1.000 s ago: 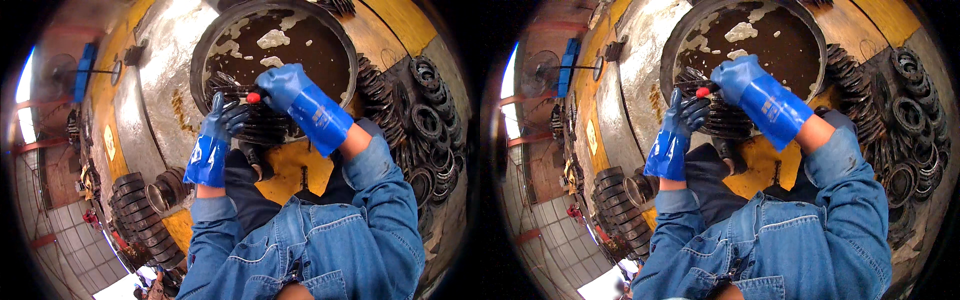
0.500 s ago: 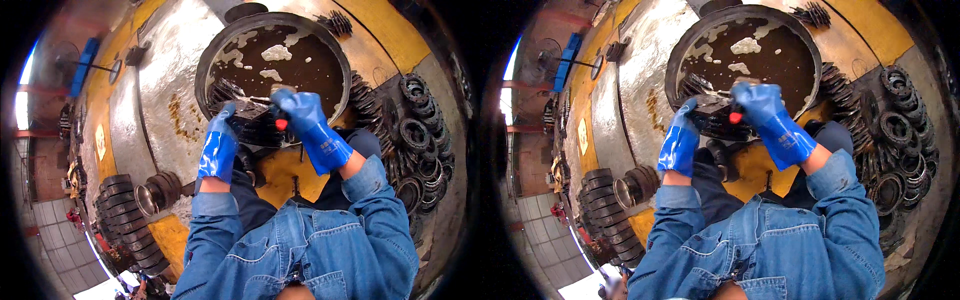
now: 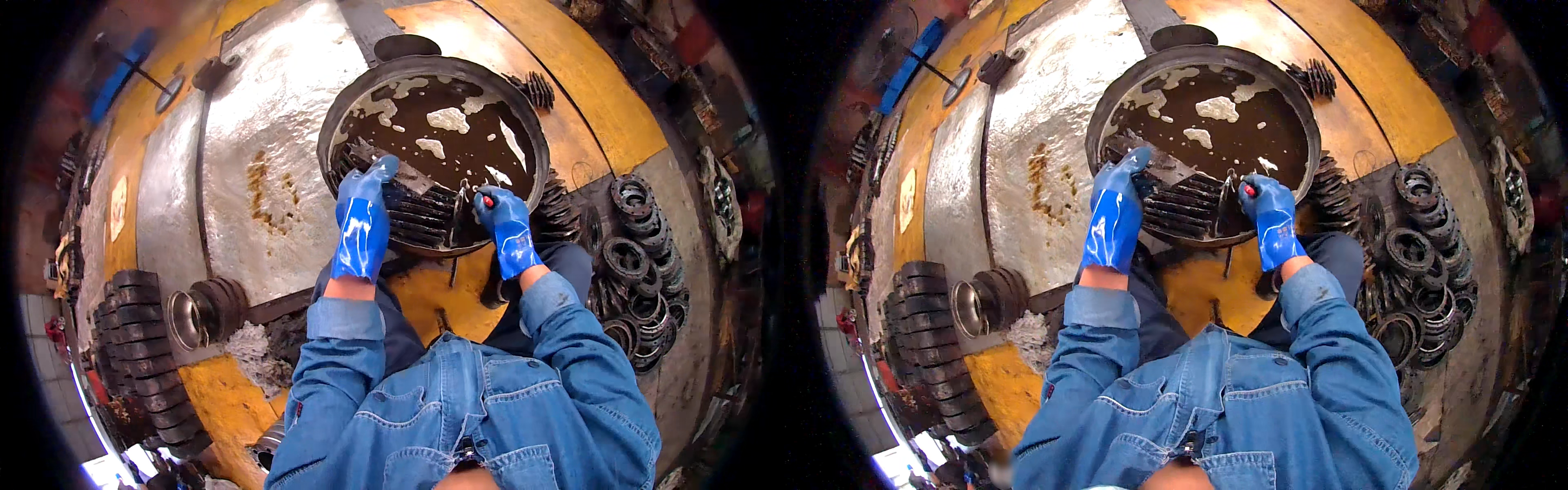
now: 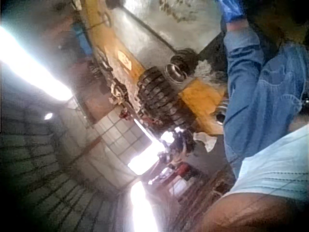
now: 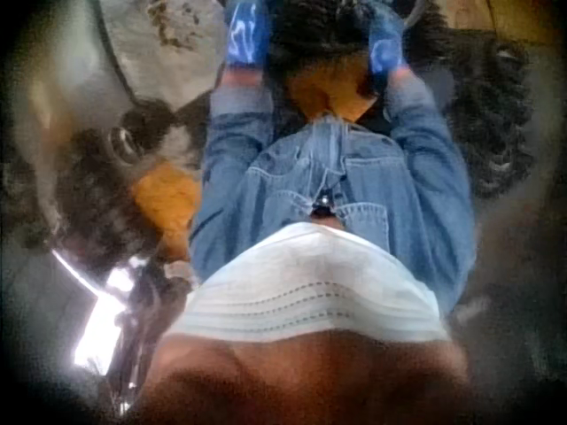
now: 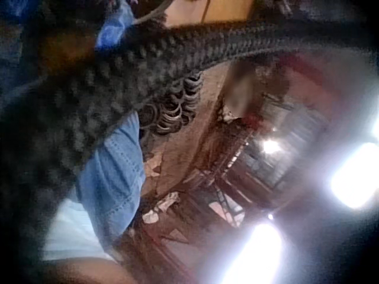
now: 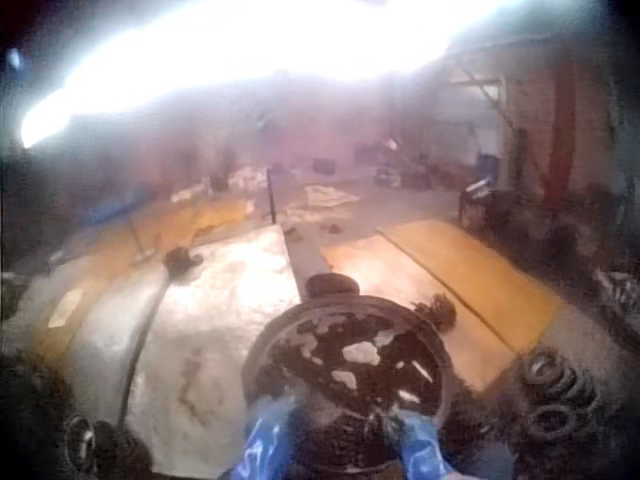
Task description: The person sits on the floor and uses a red-handled brush to scrub a dark, circular metal part inside a basin filled with liquid. They repeatedly dip the part into the liquid and scrub its surface before placing it on a stack of similar parts.
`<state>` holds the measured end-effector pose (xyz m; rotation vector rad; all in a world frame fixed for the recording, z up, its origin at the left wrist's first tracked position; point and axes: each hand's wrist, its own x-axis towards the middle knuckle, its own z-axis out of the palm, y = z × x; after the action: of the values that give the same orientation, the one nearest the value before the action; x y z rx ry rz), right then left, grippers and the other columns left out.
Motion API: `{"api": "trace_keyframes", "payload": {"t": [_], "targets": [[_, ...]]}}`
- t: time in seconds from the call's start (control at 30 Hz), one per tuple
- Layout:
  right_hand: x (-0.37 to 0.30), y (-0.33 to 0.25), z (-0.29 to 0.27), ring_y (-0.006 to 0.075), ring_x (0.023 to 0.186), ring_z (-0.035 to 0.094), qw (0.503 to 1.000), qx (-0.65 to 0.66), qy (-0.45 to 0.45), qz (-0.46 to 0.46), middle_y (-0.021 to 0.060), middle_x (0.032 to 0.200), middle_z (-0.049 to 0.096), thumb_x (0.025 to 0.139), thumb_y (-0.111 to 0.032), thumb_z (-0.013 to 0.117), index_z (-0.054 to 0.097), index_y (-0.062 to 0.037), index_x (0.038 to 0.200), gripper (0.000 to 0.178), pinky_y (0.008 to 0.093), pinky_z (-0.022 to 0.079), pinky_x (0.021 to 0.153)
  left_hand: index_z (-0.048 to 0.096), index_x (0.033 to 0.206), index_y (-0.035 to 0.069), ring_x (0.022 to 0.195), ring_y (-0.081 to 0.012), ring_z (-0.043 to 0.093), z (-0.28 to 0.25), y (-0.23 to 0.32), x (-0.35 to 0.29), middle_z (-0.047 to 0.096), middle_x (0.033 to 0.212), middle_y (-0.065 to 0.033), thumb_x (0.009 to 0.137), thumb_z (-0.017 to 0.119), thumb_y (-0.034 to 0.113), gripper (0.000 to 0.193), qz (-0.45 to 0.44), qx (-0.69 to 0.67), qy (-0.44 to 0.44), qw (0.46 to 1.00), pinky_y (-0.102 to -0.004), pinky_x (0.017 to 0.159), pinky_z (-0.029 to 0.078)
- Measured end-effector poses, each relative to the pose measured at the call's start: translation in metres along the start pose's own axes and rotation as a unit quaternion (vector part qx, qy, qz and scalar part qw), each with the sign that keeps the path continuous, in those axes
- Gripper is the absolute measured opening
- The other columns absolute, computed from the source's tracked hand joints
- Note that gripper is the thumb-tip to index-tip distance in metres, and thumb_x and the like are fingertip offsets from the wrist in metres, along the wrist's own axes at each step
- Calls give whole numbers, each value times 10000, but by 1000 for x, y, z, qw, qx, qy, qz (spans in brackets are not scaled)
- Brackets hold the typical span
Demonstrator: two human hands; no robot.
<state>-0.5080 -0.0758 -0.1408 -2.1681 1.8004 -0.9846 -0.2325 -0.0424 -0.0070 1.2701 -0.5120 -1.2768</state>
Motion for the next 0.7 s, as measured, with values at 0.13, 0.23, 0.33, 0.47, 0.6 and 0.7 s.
{"api": "trace_keyframes", "payload": {"t": [0.13, 0.23, 0.33, 0.47, 0.6, 0.7], "targets": [[1, -7, -1, 343, 907, 739, 999, -16, -42, 15, 140, 990, 768, 888, -330, 737, 796, -153, 989, 212, 447, 588, 824, 737, 1034, -27, 801, -174, 654, -5, -11, 11, 717, 923, -78, 863, 796, 244, 326, 33, -38, -19, 999, -318, 750, 522], [3, 1, -4, 344, 901, 738, 996, -43, -70, 44, 142, 990, 767, 894, -344, 727, 791, -150, 986, 224, 447, 586, 819, 734, 1024, -44, 815, -190, 652, 6, -12, 12, 722, 929, -90, 853, 803, 268, 362, 33, -15, -8, 999, -345, 771, 519], [7, -1, 0, 348, 893, 738, 994, -61, -83, 38, 143, 977, 767, 901, -363, 717, 789, -152, 985, 239, 452, 586, 819, 733, 1017, -54, 824, -208, 658, 0, -4, 10, 723, 926, -101, 835, 817, 309, 414, 33, 25, 14, 999, -370, 785, 521], [7, 8, 9, 367, 947, 728, 988, -90, -108, 66, 158, 1002, 762, 909, -381, 692, 791, -151, 998, 266, 470, 578, 855, 741, 1016, -46, 841, -249, 669, -13, -10, 27, 741, 938, -140, 808, 836, 344, 452, 20, 97, 41, 994, -400, 805, 522], [7, 10, 0, 390, 971, 719, 983, -101, -127, 80, 172, 1004, 757, 919, -391, 663, 786, -124, 1049, 321, 482, 570, 884, 751, 1132, -11, 949, -291, 693, 5, 39, -23, 760, 1017, -160, 806, 838, 393, 527, -1, 137, 60, 989, -392, 879, 513], [6, 3, -3, 397, 987, 715, 981, -69, -161, 77, 177, 1035, 756, 919, -412, 668, 786, -126, 1053, 337, 485, 568, 884, 755, 1133, -10, 1026, -324, 697, -7, 37, -22, 757, 1079, -202, 766, 853, 485, 624, 5, 170, 66, 983, -420, 918, 506]]}}
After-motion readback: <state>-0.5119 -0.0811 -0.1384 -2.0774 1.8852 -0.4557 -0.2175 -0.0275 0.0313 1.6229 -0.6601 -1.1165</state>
